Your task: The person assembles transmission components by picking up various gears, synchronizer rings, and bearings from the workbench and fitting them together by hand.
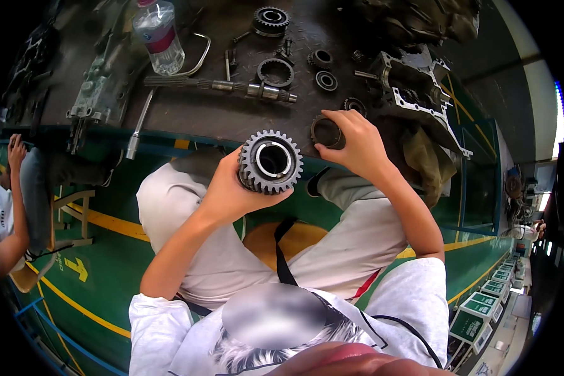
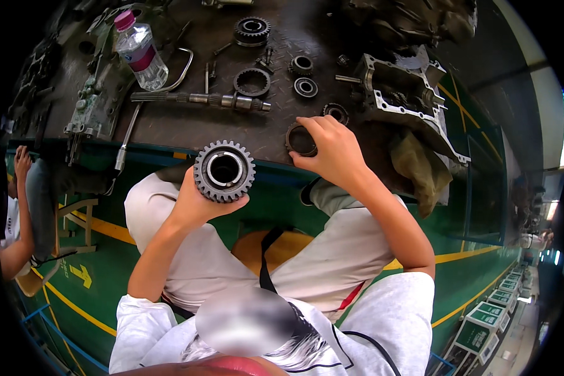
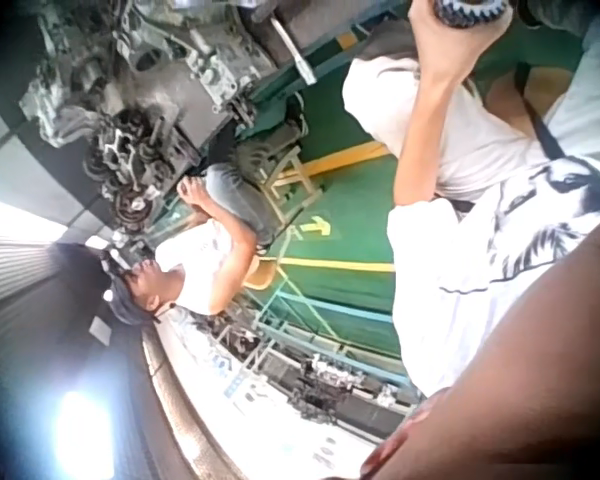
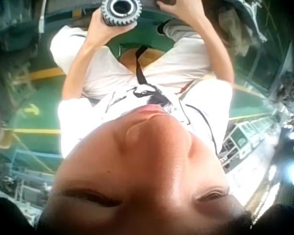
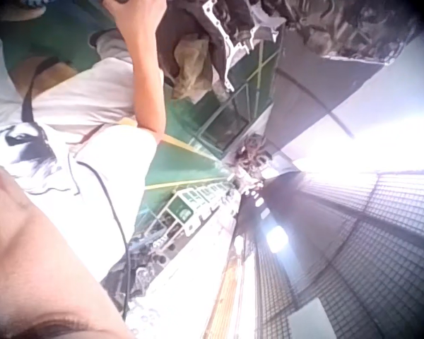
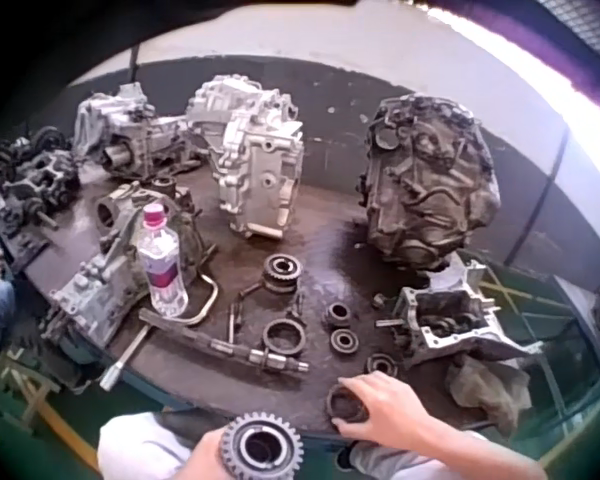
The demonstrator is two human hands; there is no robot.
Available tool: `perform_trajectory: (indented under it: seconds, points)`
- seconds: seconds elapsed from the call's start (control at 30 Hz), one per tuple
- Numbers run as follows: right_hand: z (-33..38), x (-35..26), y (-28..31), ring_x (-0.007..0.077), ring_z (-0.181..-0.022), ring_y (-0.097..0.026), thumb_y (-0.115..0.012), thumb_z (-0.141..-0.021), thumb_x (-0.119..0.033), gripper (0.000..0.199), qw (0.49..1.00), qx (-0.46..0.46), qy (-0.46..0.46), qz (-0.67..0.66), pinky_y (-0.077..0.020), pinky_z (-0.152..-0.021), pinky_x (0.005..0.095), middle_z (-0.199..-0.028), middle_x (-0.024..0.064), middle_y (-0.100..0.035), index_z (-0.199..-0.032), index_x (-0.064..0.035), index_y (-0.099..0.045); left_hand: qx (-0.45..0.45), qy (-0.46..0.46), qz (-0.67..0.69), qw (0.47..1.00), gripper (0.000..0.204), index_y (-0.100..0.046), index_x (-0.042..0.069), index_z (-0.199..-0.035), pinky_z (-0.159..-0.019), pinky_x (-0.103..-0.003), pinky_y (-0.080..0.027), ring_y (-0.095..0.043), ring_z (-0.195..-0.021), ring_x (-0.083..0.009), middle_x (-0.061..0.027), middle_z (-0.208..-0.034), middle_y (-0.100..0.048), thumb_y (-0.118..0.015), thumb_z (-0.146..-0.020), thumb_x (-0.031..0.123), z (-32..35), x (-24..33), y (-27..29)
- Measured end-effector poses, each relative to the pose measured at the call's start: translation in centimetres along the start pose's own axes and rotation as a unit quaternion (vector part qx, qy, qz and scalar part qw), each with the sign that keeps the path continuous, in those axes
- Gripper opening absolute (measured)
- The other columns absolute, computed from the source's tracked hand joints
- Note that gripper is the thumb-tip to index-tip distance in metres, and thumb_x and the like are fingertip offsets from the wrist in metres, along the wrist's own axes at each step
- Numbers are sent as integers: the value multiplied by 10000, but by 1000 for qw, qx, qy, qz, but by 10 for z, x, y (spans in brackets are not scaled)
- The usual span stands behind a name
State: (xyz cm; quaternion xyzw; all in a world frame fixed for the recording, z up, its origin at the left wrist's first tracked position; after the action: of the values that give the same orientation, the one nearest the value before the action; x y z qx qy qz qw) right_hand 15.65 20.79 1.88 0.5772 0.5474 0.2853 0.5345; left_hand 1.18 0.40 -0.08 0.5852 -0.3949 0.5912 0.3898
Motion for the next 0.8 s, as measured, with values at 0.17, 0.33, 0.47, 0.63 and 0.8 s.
perform_trajectory:
  seconds: [0.17,0.33,0.47,0.63,0.8]
  points:
    - [0,2,4,306,-948,-627,-803,-711,-242,531,999,-37,-23,-13,-513,-834,349,-1057,140,-655,-1158,-16,-628,3,-1,-7,1000,475,-624,17,-1093,-897,-279,-496,-634,-962,-107,-39,-1038,-684,-843,-675,76,-1,0,-1]
    - [-5,33,17,298,-997,-617,-723,-810,-224,368,995,54,-66,43,-511,-833,372,-1091,120,-652,-1100,-10,-648,2,-7,15,1000,463,-626,18,-1089,-901,-276,-495,-633,-963,-104,-37,-1038,-684,-839,-681,71,0,2,-2]
    - [-8,35,21,295,-1097,-578,-705,-813,-193,375,994,48,-72,63,-499,-886,382,-1152,132,-638,-1139,-21,-636,1,13,18,1000,472,-620,23,-1096,-900,-278,-493,-629,-963,-102,-30,-1036,-680,-845,-688,96,-1,1,0]
    - [0,59,9,350,-1229,-499,-672,-840,-199,527,987,-53,-110,107,-435,-1010,403,-1338,196,-531,-1314,-26,-521,-5,-4,36,999,483,-615,30,-1107,-886,-269,-482,-609,-956,-91,-22,-1033,-669,-848,-693,115,-6,-1,-4]
    - [-7,73,0,327,-1097,-579,-691,-836,-176,509,986,-57,-140,69,-459,-944,371,-1296,202,-562,-1296,-14,-544,-4,-1,38,999,478,-620,31,-1100,-883,-273,-481,-612,-954,-99,-25,-1030,-670,-851,-696,142,-5,-3,-6]
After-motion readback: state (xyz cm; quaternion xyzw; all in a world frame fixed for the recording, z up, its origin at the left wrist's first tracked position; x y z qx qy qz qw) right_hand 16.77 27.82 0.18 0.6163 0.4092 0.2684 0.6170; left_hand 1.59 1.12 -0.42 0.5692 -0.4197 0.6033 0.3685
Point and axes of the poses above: each hand's wrist, its own z-axis away from the middle knuckle, its own y-axis out of the back of the hand, x = y × z, the point moved 2 cm from there along -z, towards the middle knuckle
